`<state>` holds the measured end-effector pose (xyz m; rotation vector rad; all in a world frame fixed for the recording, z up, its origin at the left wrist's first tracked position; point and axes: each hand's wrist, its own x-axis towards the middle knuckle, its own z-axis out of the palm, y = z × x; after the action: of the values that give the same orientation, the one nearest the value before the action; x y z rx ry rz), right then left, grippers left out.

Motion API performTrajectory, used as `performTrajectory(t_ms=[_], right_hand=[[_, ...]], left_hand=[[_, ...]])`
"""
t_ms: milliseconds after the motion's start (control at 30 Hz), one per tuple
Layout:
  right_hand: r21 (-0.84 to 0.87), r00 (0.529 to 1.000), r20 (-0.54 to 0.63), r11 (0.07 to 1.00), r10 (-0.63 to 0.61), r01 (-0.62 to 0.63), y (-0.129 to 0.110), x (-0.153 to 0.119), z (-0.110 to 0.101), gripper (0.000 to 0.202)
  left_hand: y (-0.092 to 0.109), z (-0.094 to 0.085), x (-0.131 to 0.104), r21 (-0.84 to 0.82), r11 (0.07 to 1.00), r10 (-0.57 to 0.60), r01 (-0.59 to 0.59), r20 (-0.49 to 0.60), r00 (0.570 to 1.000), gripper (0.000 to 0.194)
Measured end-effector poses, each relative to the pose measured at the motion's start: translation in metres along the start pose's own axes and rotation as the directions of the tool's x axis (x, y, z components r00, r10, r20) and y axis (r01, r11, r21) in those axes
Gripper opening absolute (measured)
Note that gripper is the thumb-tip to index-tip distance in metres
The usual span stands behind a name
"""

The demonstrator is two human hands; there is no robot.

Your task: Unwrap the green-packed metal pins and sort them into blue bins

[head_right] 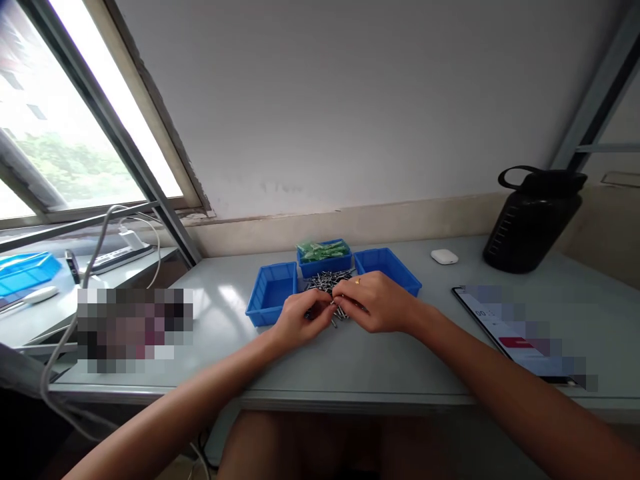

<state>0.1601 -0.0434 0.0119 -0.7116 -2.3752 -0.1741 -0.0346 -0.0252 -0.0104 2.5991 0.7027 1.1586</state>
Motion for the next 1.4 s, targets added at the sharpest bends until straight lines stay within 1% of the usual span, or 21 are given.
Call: performTrajectory(t_ms=[167, 300, 433, 533, 633, 800, 1000, 1200, 1300, 1400], right_hand=[[0.004, 0.992, 0.115, 0.998, 0.059, -0.060, 0.002, -0.001, -0.003, 0.019], [0.009, 0.976, 0.197, 0.995, 0.093, -0.096, 0.002, -0.001, -0.008, 0.019], [-0.037, 0.955, 0.275, 0.994, 0.113, -0.107, -0.001, 0.000, -0.009, 0.020], [-0.077, 0.938, 0.311, 0.988, 0.151, -0.134, -0.008, -0.002, -0.008, 0.021], [-0.084, 0.924, 0.328, 0.980, 0.197, -0.180, -0.017, -0.007, -0.006, 0.022], [-0.070, 0.915, 0.328, 0.972, 0.234, -0.224, -0.030, -0.012, -0.006, 0.022], [-0.062, 0.896, 0.375, 0.971, 0.236, -0.230, -0.034, -0.006, -0.005, 0.021], [-0.036, 0.901, 0.380, 0.976, 0.210, -0.213, -0.026, -0.001, 0.003, 0.022], [0.005, 0.918, 0.353, 0.980, 0.182, -0.197, -0.021, -0.004, 0.009, 0.021], [0.046, 0.937, 0.311, 0.983, 0.158, -0.180, -0.019, -0.011, 0.014, 0.020]], left_hand=[[0.004, 0.003, 0.000, 0.032, 0.994, -0.103, 0.102, 0.064, 0.993, 0.020], [0.009, 0.003, 0.000, 0.011, 0.983, -0.181, 0.181, 0.114, 0.977, 0.020], [0.012, 0.001, -0.003, -0.032, 0.967, -0.247, 0.254, 0.151, 0.957, 0.020], [0.013, -0.002, -0.007, -0.035, 0.960, -0.269, 0.279, 0.180, 0.946, 0.020], [0.016, -0.004, -0.013, -0.053, 0.960, -0.261, 0.276, 0.196, 0.945, 0.019], [0.021, -0.007, -0.021, -0.064, 0.960, -0.253, 0.272, 0.215, 0.943, 0.018], [0.021, -0.008, -0.026, -0.076, 0.952, -0.275, 0.295, 0.203, 0.940, 0.019], [0.014, -0.007, -0.029, -0.104, 0.940, -0.304, 0.324, 0.167, 0.938, 0.020], [0.012, -0.005, -0.031, -0.101, 0.941, -0.305, 0.323, 0.155, 0.939, 0.021], [0.011, -0.004, -0.032, -0.096, 0.948, -0.284, 0.303, 0.170, 0.944, 0.021]])
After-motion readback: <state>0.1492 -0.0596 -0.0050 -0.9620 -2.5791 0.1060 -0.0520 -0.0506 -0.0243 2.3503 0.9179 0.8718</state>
